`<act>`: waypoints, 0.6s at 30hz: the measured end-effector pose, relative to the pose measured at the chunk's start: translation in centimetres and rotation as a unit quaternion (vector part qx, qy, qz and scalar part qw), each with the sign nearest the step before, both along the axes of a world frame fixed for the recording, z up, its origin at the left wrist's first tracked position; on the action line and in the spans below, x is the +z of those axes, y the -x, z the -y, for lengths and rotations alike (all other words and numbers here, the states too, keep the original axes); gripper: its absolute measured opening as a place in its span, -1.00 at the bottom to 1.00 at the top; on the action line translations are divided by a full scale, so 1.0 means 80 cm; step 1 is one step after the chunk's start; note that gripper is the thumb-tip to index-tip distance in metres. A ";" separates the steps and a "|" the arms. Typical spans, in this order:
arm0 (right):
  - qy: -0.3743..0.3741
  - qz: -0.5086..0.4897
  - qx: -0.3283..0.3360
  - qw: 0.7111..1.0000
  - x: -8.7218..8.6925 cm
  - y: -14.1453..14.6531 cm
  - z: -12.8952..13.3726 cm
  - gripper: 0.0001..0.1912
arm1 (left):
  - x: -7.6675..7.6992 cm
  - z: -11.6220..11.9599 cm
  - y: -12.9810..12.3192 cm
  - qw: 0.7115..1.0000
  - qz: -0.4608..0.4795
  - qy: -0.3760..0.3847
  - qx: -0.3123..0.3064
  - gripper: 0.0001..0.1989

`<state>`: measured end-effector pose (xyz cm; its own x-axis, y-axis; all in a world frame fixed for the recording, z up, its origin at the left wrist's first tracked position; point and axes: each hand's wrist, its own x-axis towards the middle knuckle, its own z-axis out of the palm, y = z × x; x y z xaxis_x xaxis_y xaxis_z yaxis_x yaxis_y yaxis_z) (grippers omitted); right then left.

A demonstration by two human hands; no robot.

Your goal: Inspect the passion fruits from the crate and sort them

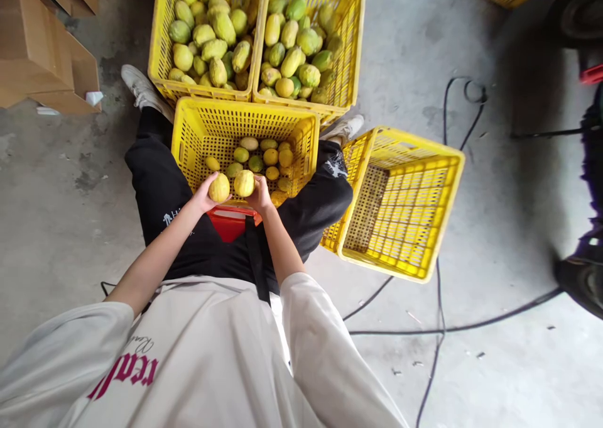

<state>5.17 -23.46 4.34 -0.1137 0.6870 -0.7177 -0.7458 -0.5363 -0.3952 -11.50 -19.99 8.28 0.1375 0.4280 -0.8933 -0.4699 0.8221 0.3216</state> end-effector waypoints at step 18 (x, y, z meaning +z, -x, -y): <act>0.084 0.026 -0.042 0.995 -0.005 -0.002 -0.005 -0.57 | -0.006 0.002 0.001 0.999 -0.002 0.011 -0.043 -0.65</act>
<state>5.30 -23.06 3.92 -0.0203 0.5625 -0.8265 -0.7710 -0.5351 -0.3452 -11.56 -20.11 7.81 0.1698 0.3955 -0.9026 -0.3968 0.8658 0.3047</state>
